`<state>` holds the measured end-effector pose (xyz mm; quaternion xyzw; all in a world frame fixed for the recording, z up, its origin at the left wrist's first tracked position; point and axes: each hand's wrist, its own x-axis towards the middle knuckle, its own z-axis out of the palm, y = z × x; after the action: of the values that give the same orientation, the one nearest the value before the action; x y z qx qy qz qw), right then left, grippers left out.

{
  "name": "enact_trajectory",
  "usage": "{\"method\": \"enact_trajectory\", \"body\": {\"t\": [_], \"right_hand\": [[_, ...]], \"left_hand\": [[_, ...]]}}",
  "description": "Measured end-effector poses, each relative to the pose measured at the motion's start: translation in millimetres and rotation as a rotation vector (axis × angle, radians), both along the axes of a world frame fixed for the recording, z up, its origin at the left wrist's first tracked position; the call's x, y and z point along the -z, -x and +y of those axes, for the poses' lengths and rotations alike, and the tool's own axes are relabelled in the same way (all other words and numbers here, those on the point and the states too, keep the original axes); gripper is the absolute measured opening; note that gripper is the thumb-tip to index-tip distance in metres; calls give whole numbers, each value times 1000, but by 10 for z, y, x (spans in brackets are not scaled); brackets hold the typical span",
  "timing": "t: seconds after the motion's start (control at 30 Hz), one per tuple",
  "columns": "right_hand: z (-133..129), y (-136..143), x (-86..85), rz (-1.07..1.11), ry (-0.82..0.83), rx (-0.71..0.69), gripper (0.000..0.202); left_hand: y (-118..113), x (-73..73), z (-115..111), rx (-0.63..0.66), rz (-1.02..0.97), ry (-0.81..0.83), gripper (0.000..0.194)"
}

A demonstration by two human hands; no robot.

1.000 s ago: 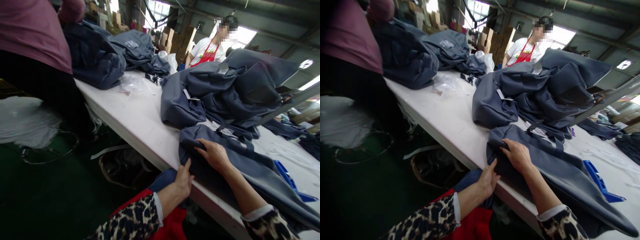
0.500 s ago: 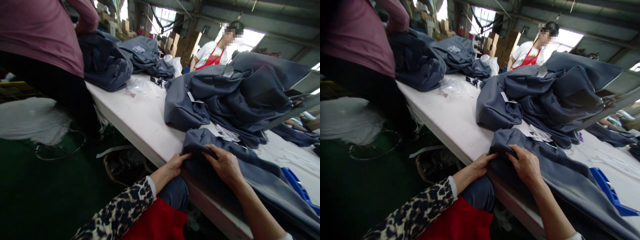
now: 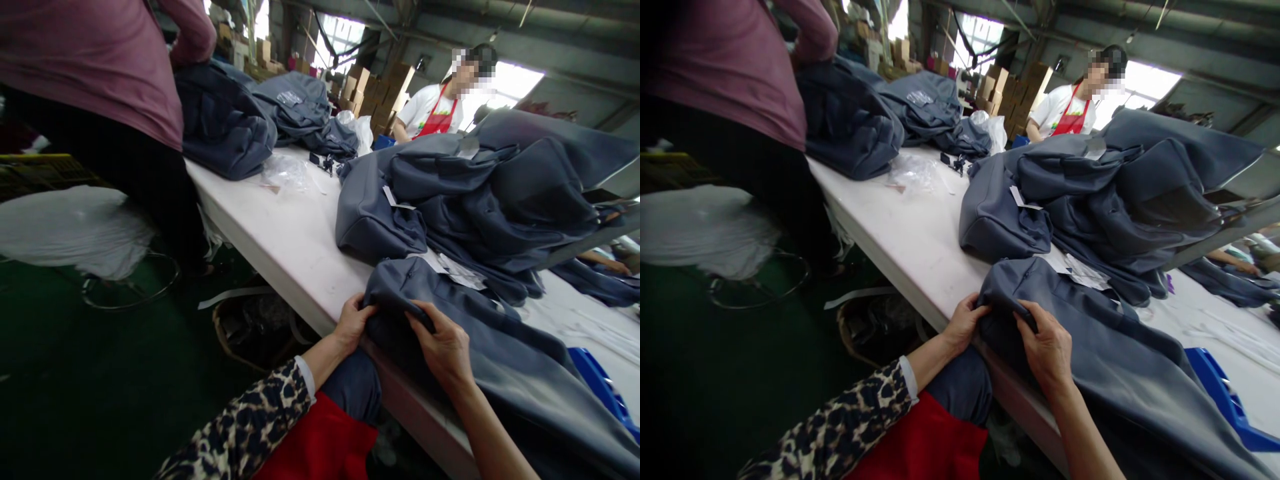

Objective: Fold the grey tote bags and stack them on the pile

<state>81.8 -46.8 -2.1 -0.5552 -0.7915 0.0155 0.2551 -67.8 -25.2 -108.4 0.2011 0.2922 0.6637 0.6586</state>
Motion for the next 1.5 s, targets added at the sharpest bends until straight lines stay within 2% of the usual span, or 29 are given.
{"method": "enact_trajectory", "body": {"t": [0.1,0.3,0.5,0.7,0.87,1.03,1.13,1.3,1.4,1.5], "right_hand": [[-30,2,40,44,3,25,27],[-60,44,23,99,4,65,29],[-57,60,14,88,9,62,29],[-67,43,51,58,10,25,27],[-68,19,45,70,-22,18,28],[-62,15,-5,79,14,34,27],[-67,18,-12,75,36,22,26],[-67,-2,2,59,37,-25,24],[-60,-16,6,39,18,-56,24],[-76,2,46,3,-12,-97,24]], "left_hand": [[24,45,17,-3,-3,16,36],[215,55,-42,271,-133,-16,46],[267,61,22,345,-163,-34,43],[216,14,131,364,-139,23,48],[200,-16,131,311,-77,20,49],[308,66,137,435,-95,-61,48],[345,119,175,450,-114,-70,46],[321,52,214,475,-109,-31,48],[287,-7,207,427,-93,16,44],[235,1,205,346,-78,56,37]]}}
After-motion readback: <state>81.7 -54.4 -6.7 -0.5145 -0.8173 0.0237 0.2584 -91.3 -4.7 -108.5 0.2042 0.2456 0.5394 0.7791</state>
